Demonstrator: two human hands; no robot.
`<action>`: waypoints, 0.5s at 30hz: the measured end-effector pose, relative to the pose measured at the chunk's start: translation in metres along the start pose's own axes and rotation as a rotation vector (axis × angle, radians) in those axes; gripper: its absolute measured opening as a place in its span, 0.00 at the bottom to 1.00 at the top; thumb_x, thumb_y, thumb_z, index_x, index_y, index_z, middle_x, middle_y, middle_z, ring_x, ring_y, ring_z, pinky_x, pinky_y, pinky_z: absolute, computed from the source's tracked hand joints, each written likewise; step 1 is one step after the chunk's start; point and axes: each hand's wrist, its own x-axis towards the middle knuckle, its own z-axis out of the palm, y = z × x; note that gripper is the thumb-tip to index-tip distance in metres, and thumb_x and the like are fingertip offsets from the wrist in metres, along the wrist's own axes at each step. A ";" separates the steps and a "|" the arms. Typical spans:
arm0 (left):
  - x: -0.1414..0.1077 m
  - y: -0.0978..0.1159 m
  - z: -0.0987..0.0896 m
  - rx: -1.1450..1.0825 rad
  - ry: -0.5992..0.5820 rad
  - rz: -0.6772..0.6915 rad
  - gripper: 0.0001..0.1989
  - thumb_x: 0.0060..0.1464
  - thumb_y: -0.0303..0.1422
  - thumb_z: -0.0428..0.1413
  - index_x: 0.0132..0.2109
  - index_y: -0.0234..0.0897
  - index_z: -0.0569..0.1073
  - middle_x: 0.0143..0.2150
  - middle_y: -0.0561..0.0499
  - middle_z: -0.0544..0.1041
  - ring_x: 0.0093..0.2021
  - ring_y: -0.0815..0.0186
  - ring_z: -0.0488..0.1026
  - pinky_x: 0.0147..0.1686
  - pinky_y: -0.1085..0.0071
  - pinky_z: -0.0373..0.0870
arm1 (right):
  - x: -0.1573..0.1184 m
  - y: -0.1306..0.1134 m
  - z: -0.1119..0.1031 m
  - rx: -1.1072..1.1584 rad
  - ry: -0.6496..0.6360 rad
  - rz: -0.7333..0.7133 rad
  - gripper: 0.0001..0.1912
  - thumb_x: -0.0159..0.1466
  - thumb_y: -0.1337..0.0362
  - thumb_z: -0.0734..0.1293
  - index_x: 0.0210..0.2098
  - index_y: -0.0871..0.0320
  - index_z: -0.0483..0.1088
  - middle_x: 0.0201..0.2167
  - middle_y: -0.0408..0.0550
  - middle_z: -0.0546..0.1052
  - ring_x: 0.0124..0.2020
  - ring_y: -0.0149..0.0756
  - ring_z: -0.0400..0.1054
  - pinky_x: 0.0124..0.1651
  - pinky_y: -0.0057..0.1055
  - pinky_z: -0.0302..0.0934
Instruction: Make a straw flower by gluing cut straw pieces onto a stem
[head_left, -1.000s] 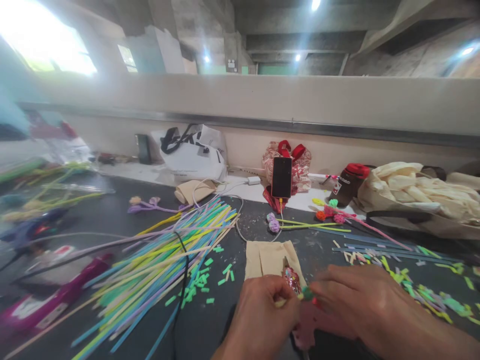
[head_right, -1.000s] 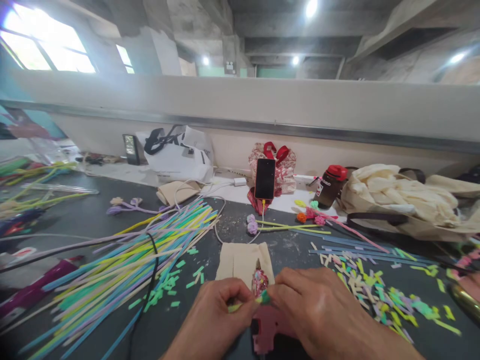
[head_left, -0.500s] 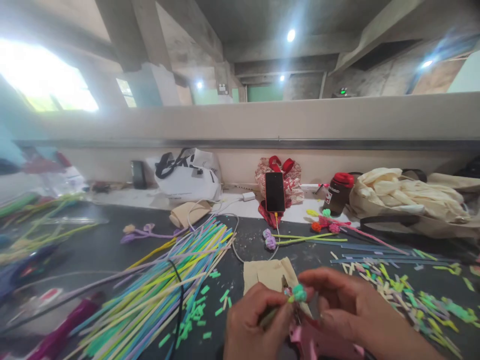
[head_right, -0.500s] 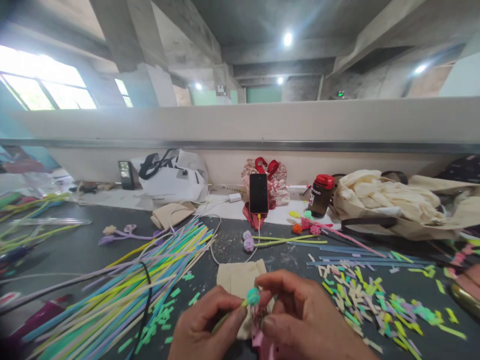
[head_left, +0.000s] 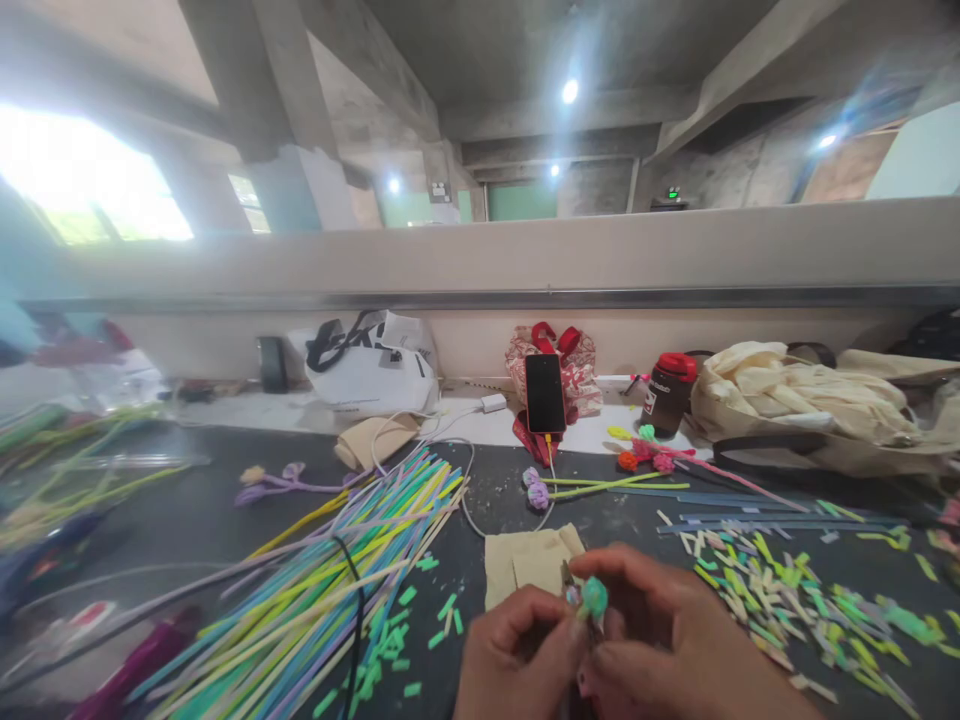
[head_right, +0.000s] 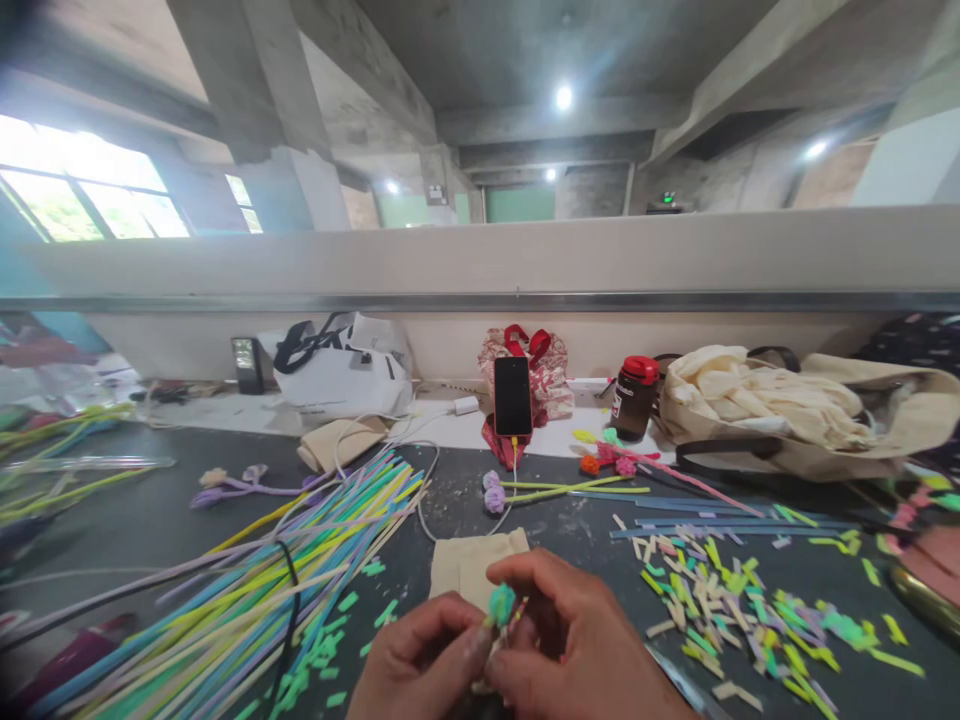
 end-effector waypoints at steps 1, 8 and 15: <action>0.001 0.000 0.000 -0.087 -0.028 -0.081 0.16 0.36 0.45 0.61 0.19 0.36 0.71 0.16 0.55 0.69 0.21 0.70 0.64 0.24 0.74 0.60 | 0.000 -0.004 -0.001 -0.072 0.004 0.000 0.21 0.49 0.70 0.67 0.43 0.56 0.66 0.20 0.36 0.69 0.21 0.29 0.64 0.24 0.23 0.56; 0.006 -0.001 0.000 -0.331 -0.151 -0.322 0.16 0.25 0.40 0.65 0.15 0.33 0.71 0.15 0.52 0.71 0.19 0.73 0.64 0.23 0.76 0.57 | -0.007 -0.035 -0.022 -0.391 -0.032 -0.151 0.28 0.45 0.80 0.65 0.42 0.48 0.68 0.35 0.36 0.70 0.31 0.28 0.65 0.33 0.21 0.60; 0.002 0.012 -0.005 -0.215 -0.279 -0.370 0.11 0.34 0.37 0.61 0.18 0.34 0.70 0.09 0.61 0.60 0.10 0.79 0.46 0.14 0.75 0.37 | -0.010 -0.036 -0.026 -0.424 -0.138 -0.278 0.20 0.50 0.78 0.69 0.40 0.53 0.69 0.37 0.40 0.69 0.32 0.30 0.65 0.36 0.25 0.61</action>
